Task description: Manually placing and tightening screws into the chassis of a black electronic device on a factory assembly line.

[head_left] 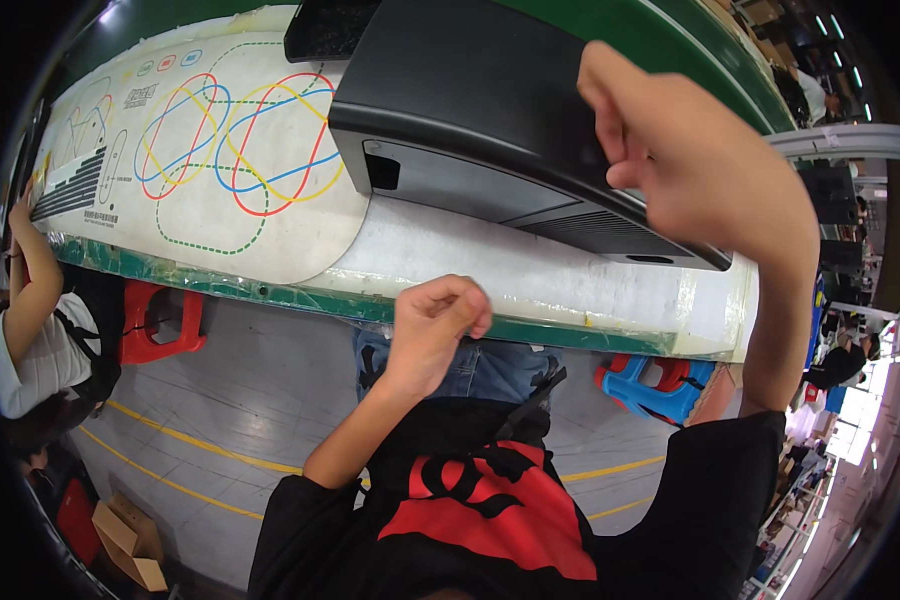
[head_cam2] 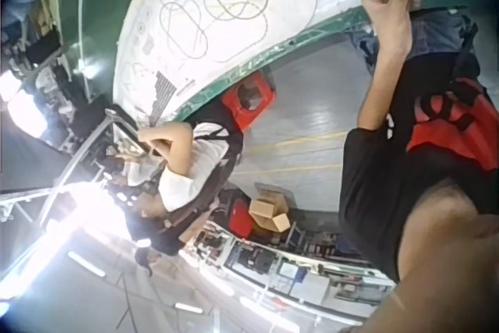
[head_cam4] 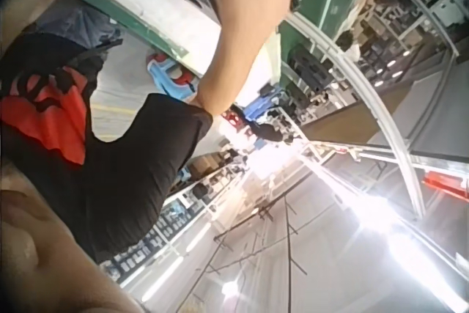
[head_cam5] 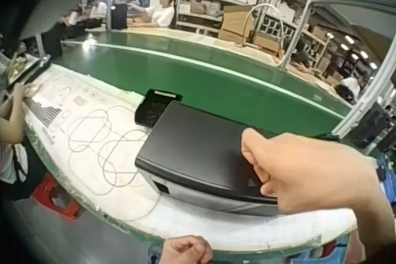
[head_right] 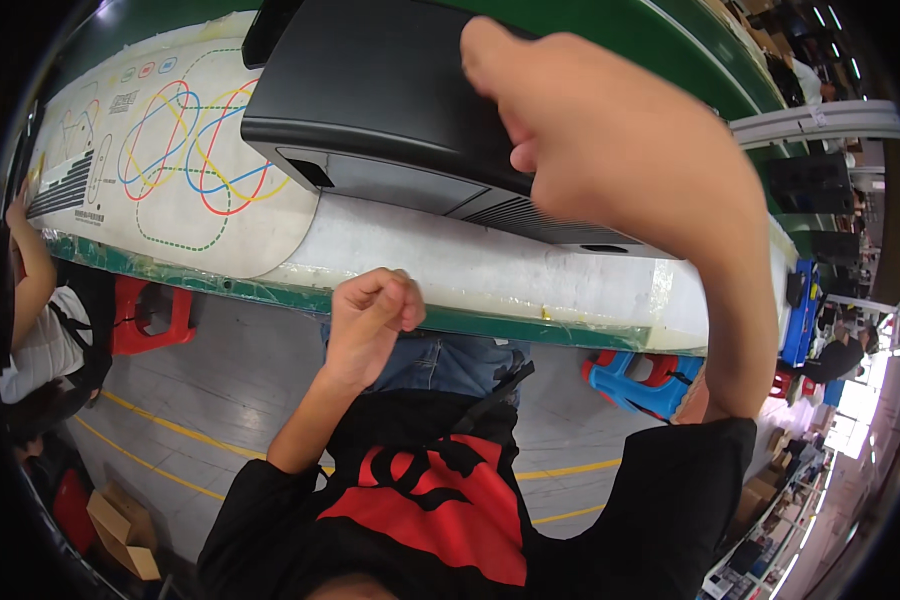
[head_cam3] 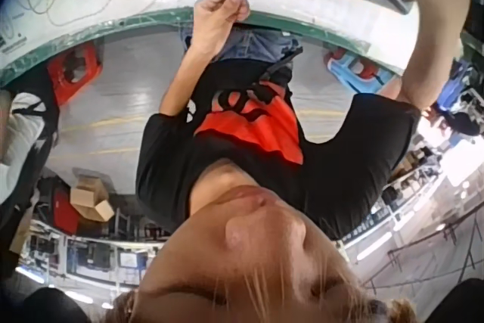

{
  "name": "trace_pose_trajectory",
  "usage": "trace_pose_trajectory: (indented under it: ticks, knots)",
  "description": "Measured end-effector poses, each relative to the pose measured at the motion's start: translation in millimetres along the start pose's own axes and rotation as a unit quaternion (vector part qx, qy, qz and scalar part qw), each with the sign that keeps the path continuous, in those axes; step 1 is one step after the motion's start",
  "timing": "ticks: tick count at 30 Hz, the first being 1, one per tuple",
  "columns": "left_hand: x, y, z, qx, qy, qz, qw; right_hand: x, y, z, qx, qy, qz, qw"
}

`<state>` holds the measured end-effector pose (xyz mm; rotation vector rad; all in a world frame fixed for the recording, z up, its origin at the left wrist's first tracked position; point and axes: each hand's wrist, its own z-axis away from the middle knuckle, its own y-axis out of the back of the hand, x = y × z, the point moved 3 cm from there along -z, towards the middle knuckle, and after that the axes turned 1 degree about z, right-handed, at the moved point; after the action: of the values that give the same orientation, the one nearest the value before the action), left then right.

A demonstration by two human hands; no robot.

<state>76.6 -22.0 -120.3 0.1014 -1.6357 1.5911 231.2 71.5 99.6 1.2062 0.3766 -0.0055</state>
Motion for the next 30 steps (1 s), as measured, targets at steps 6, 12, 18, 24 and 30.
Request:
trace_pose_trajectory:
  ticks: [6, 12, 18, 24, 30]
  knots:
    - [36, 41, 19, 0.045, -0.121, -0.105, 0.986, 28, -7, -7, 0.042, 0.06, 0.063, 0.995]
    - [123, 32, -33, 0.132, -0.405, -0.303, 0.853, 27, -10, -1, 0.09, 0.048, 0.039, 0.994]
    - [101, 84, -84, -0.004, -0.219, -0.306, 0.926, 89, -57, 117, 0.677, 0.078, -0.25, 0.688]
    - [75, 94, -95, 0.048, -0.166, -0.357, 0.918, 222, -260, 93, 0.5, -0.128, -0.688, 0.509]
    - [109, 36, -59, 0.119, -0.154, -0.514, 0.836, 179, -206, 116, 0.558, -0.229, -0.614, 0.509]
